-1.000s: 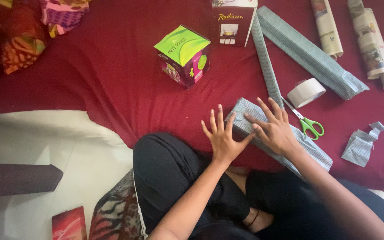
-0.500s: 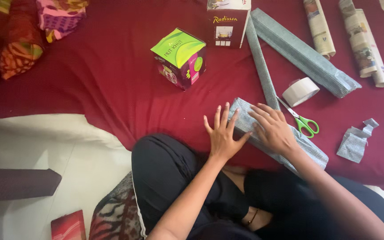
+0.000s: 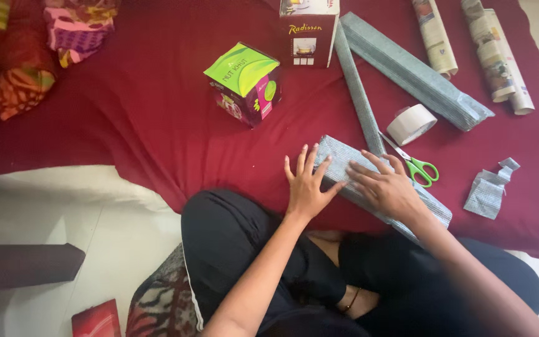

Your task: The person wraps a rectangular box with silver patterned wrapping paper. They fold the paper around the box, apply clear adhesive tape to secure the seams, and trim excess paper with scissors. The wrapped box is then inspected and set aside.

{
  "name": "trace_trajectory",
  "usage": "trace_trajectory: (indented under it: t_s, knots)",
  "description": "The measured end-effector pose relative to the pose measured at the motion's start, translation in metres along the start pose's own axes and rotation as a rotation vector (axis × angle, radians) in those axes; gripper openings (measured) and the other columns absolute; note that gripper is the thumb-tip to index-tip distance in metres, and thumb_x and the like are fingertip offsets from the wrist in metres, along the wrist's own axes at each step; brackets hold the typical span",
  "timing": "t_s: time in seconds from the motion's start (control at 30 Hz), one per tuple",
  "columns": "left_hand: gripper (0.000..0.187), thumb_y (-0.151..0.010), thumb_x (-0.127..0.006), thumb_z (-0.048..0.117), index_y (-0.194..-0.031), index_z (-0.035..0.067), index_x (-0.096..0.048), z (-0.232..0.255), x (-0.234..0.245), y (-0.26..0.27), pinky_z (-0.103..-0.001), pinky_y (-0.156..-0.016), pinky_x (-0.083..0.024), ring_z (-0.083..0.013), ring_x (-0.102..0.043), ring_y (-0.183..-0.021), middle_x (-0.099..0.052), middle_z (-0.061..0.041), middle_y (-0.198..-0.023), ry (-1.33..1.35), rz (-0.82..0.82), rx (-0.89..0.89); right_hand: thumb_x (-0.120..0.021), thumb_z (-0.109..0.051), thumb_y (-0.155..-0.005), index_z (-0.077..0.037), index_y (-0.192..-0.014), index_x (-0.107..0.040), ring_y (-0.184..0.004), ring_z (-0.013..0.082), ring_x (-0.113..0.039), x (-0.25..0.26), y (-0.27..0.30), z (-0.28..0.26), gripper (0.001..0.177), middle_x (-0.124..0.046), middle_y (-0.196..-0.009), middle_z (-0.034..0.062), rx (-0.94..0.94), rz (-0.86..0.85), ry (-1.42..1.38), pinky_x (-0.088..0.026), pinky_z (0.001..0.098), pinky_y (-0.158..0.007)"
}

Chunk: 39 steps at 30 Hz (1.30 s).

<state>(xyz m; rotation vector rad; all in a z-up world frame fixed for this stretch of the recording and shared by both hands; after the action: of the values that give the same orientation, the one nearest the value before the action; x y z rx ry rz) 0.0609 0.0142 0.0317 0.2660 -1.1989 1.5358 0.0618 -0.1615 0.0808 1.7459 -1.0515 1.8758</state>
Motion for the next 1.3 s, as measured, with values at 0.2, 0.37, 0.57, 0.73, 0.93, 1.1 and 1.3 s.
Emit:
trace_trajectory:
  t_s: [0.2, 0.37, 0.57, 0.73, 0.93, 1.1, 1.3]
  knots:
    - [0.037, -0.091, -0.071, 0.049, -0.117, 0.024, -0.074, -0.005, 0.006, -0.006, -0.063, -0.126, -0.02, -0.025, -0.047, -0.149, -0.064, -0.004, -0.144, 0.19, -0.107, -0.123, -0.065, -0.027, -0.103, -0.006, -0.103, -0.076, -0.094, 0.0207, -0.065, 0.015, 0.087, -0.007, 0.024, -0.073, -0.103, 0.0057, -0.576, 0.42, -0.334, -0.05, 0.0383, -0.086]
    - [0.053, -0.098, -0.065, 0.048, -0.143, 0.02, -0.062, -0.037, -0.012, -0.068, -0.055, -0.124, -0.025, -0.0289, -0.044, -0.149, -0.059, -0.007, -0.151, 0.281, -0.255, -0.202, -0.057, -0.04, -0.103, 0.005, -0.121, -0.069, -0.097, 0.0266, -0.07, -0.074, 0.133, -0.052, 0.05, -0.075, -0.112, 0.0201, -1.25, 0.442, -1.453, -0.054, 0.0369, -0.076]
    - [0.06, -0.093, -0.063, 0.051, -0.142, 0.016, -0.058, -0.053, -0.049, -0.104, -0.05, -0.112, -0.038, -0.0301, -0.05, -0.139, -0.058, -0.01, -0.147, 0.251, -0.684, -0.336, -0.053, -0.055, -0.096, 0.007, -0.153, -0.03, -0.13, 0.0356, -0.061, -0.107, 0.12, -0.043, 0.087, -0.057, -0.145, 0.0266, -1.407, 0.383, -1.848, -0.054, 0.0476, -0.097]
    - [0.051, -0.092, -0.064, 0.046, -0.134, 0.017, -0.065, -0.069, -0.045, -0.1, -0.045, -0.103, -0.049, -0.0316, -0.062, -0.123, -0.066, -0.01, -0.133, 0.246, -0.757, -0.213, -0.057, -0.054, -0.094, 0.008, -0.153, -0.03, -0.131, 0.039, -0.058, -0.113, 0.129, -0.023, 0.089, -0.054, -0.146, 0.0299, -1.444, 0.49, -1.898, -0.053, 0.0502, -0.1]
    - [0.039, -0.09, -0.072, 0.036, -0.121, 0.013, -0.071, -0.075, -0.011, -0.074, -0.041, -0.095, -0.053, -0.0295, -0.067, -0.111, -0.07, -0.012, -0.117, 0.384, -0.69, -0.194, -0.061, -0.05, -0.093, 0.01, -0.151, -0.031, -0.131, 0.0403, -0.059, -0.123, 0.129, -0.013, 0.089, -0.054, -0.144, 0.0306, -1.458, 0.511, -1.869, -0.054, 0.0516, -0.101]
    - [0.045, -0.078, -0.082, 0.046, -0.101, 0.008, -0.072, -0.063, 0.012, -0.027, -0.035, -0.08, -0.059, -0.0218, -0.074, -0.088, -0.075, -0.009, -0.095, 0.466, -0.696, 0.08, -0.066, -0.042, -0.092, 0.011, -0.149, -0.035, -0.131, 0.0395, -0.059, -0.124, 0.124, -0.014, 0.084, -0.054, -0.146, 0.0296, -1.469, 0.534, -1.855, -0.054, 0.0501, -0.103]
    - [0.07, -0.078, -0.075, 0.064, -0.115, 0.005, -0.064, -0.047, 0.0, 0.018, -0.036, -0.082, -0.058, -0.023, -0.074, -0.093, -0.075, -0.014, -0.105, 0.463, -0.858, 0.216, -0.066, -0.045, -0.095, 0.007, -0.141, -0.051, -0.121, 0.0287, -0.061, -0.117, 0.122, -0.026, 0.071, -0.058, -0.134, 0.0183, -1.442, 0.479, -1.753, -0.051, 0.0442, -0.1]
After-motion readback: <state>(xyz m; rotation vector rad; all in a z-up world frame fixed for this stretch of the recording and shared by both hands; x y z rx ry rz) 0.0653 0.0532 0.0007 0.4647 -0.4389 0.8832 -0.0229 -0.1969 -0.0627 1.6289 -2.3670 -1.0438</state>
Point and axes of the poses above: each hand's wrist, its own y-axis away from the middle knuckle, its own x-axis out of the back of the hand, z = x × y, the point moved 6 cm from there along -y, towards the middle knuckle
